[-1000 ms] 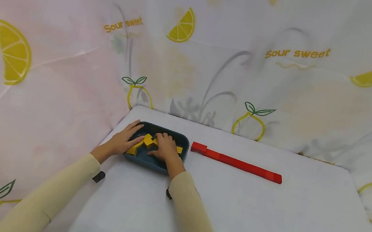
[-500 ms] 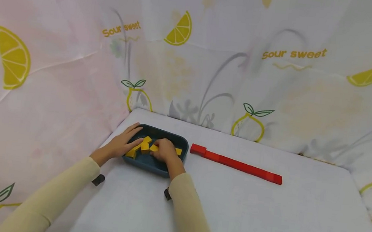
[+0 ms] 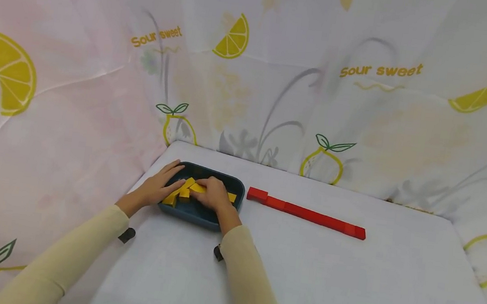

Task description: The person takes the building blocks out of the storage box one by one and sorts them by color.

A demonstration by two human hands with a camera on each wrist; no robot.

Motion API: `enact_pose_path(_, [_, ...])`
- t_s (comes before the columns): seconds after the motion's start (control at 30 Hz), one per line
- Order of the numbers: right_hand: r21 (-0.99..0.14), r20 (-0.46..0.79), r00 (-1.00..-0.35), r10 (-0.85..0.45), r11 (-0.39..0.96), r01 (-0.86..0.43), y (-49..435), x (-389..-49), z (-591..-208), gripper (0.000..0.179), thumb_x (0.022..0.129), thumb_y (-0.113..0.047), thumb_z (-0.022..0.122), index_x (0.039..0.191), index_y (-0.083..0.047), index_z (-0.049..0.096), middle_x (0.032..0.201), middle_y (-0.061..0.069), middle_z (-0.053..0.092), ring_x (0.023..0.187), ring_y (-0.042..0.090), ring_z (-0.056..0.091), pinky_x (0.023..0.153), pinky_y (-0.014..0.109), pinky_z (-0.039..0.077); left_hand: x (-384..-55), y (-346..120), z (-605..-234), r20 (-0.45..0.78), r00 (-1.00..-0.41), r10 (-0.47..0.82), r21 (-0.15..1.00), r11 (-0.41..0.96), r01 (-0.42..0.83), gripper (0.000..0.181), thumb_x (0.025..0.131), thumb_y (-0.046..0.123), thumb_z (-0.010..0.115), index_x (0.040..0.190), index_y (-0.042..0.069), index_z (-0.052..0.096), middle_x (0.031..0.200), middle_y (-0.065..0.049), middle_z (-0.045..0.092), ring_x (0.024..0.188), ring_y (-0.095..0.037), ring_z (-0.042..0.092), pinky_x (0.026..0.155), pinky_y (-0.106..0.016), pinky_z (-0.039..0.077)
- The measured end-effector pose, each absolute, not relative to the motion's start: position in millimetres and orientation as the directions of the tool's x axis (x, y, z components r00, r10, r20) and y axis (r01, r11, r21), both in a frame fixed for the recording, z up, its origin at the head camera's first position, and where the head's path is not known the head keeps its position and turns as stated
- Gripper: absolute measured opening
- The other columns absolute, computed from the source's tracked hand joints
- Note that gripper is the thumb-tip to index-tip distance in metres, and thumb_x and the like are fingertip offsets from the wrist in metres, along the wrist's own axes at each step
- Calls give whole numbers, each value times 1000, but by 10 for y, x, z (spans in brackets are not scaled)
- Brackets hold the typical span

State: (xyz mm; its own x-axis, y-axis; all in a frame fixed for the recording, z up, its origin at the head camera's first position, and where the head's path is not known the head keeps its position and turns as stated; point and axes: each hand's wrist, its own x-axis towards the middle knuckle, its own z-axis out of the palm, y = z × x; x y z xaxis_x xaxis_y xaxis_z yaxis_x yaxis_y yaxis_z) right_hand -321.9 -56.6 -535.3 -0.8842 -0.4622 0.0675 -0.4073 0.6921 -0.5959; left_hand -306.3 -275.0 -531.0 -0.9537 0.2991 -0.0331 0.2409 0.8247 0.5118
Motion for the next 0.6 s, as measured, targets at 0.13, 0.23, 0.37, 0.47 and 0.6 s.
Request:
enact_pose_path(0.13, [-594, 87, -883, -461, 688, -418, -577, -3209, -5319, 42, 89, -33, 74, 124, -11, 70, 115, 8, 69, 99, 20, 59, 89, 32, 52, -3053, -2761, -5302, -18, -955, 294, 515, 822, 244, 78, 98, 68, 33, 158, 20, 24, 168, -3, 9, 148, -38, 27, 112, -69, 25])
enact_pose_path(0.23, [-582, 86, -887, -453, 700, -414, -583, -3188, -5300, 43, 88, -34, 75, 125, -12, 70, 114, 7, 68, 98, 20, 60, 88, 33, 52, -3036, -2767, -5301, -16, -955, 295, 518, 820, 244, 78, 98, 68, 33, 159, 20, 23, 168, -4, 9, 148, -38, 27, 112, -69, 25])
enact_pose_path(0.37, [-565, 126, -888, -443, 704, -431, -599, -3162, -5301, 46, 87, -37, 76, 125, -13, 70, 113, 6, 67, 97, 19, 61, 87, 33, 53, -3006, -2776, -5294, -18, -960, 280, 522, 821, 230, 77, 98, 66, 36, 158, 19, 24, 168, -4, 10, 148, -37, 27, 112, -69, 26])
enact_pose_path(0.47, [-589, 210, -893, -398, 678, -440, -602, -3136, -5302, 48, 85, -39, 77, 125, -13, 70, 111, 6, 68, 95, 20, 63, 84, 31, 53, -2996, -2764, -5281, -24, -959, 282, 518, 824, 229, 81, 96, 68, 38, 159, 18, 23, 168, -4, 10, 148, -37, 29, 111, -68, 27])
enact_pose_path(0.6, [-614, 318, -888, -332, 641, -460, -569, -3069, -5245, 49, 84, -37, 78, 125, -11, 70, 106, 8, 68, 89, 20, 63, 77, 28, 53, -3005, -2742, -5274, -30, -955, 297, 486, 839, 246, 88, 93, 73, 38, 159, 17, 22, 168, -5, 9, 145, -39, 33, 110, -67, 30])
